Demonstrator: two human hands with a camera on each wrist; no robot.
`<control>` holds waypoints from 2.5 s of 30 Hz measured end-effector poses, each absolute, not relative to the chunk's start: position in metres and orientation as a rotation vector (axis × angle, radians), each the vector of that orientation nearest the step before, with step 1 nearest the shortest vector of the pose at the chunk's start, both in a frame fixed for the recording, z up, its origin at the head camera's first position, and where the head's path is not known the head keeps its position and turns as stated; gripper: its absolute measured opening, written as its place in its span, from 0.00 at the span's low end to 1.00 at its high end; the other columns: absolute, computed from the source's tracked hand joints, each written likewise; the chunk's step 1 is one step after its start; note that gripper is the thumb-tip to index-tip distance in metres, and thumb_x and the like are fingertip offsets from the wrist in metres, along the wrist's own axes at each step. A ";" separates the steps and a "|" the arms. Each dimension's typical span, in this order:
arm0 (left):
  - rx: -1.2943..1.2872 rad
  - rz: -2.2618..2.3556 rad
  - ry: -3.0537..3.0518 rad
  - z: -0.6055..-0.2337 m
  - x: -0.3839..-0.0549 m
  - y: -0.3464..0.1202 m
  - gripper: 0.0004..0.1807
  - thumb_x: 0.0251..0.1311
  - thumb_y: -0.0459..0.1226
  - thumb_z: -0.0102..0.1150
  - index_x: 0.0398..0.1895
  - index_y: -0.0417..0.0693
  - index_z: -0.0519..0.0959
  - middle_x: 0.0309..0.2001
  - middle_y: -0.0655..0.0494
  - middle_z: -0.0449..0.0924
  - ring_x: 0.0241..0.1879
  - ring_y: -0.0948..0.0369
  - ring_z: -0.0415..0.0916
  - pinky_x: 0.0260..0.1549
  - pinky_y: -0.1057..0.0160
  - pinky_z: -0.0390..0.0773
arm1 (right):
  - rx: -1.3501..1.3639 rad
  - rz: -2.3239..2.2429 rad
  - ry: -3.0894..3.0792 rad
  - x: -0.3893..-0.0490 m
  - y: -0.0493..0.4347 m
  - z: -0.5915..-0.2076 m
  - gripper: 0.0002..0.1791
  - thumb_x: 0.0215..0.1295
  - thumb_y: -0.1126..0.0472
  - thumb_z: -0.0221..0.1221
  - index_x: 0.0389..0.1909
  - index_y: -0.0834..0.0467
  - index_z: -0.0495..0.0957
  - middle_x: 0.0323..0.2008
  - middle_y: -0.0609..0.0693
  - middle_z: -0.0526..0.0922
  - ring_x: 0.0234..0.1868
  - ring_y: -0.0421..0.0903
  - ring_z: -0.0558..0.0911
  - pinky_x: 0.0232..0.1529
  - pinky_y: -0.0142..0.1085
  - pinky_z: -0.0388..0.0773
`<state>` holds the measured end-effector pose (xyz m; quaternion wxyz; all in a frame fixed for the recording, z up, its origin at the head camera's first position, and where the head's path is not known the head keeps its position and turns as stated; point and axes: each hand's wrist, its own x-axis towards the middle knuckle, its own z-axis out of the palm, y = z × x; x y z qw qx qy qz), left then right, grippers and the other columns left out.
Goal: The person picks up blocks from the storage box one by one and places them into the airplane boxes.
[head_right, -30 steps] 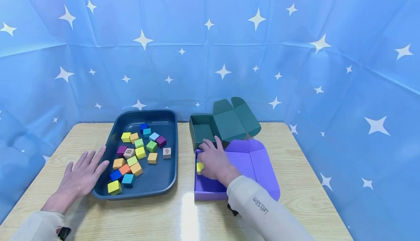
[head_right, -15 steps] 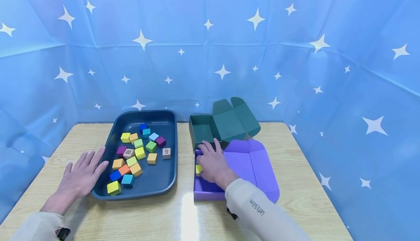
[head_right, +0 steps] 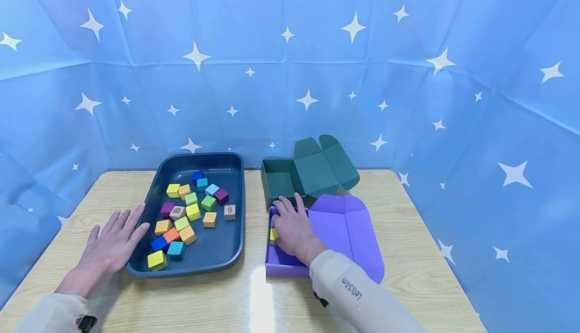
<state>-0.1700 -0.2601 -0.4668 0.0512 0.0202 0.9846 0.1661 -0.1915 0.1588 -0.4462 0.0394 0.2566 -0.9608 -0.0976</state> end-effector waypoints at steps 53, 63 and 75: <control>0.054 0.494 3.005 -0.467 -0.170 -0.259 0.39 0.71 0.64 0.22 0.79 0.61 0.36 0.75 0.29 0.43 0.74 0.32 0.35 0.63 0.23 0.30 | 0.701 -0.127 -3.050 -0.247 0.041 -0.428 0.23 0.59 0.40 0.64 0.53 0.44 0.82 0.68 0.48 0.70 0.76 0.50 0.57 0.77 0.58 0.40; 0.050 0.496 3.014 -0.467 -0.171 -0.260 0.38 0.71 0.63 0.23 0.79 0.61 0.35 0.75 0.29 0.43 0.74 0.32 0.34 0.63 0.23 0.30 | 0.693 -0.242 -3.066 -0.255 0.035 -0.441 0.21 0.60 0.40 0.63 0.52 0.44 0.83 0.68 0.47 0.69 0.76 0.50 0.56 0.78 0.57 0.40; 0.047 0.499 3.017 -0.467 -0.171 -0.258 0.38 0.71 0.64 0.22 0.79 0.61 0.36 0.75 0.29 0.43 0.74 0.32 0.35 0.64 0.23 0.30 | 0.697 -0.312 -3.084 -0.259 0.028 -0.447 0.19 0.62 0.42 0.62 0.52 0.44 0.83 0.68 0.46 0.70 0.77 0.50 0.55 0.78 0.58 0.40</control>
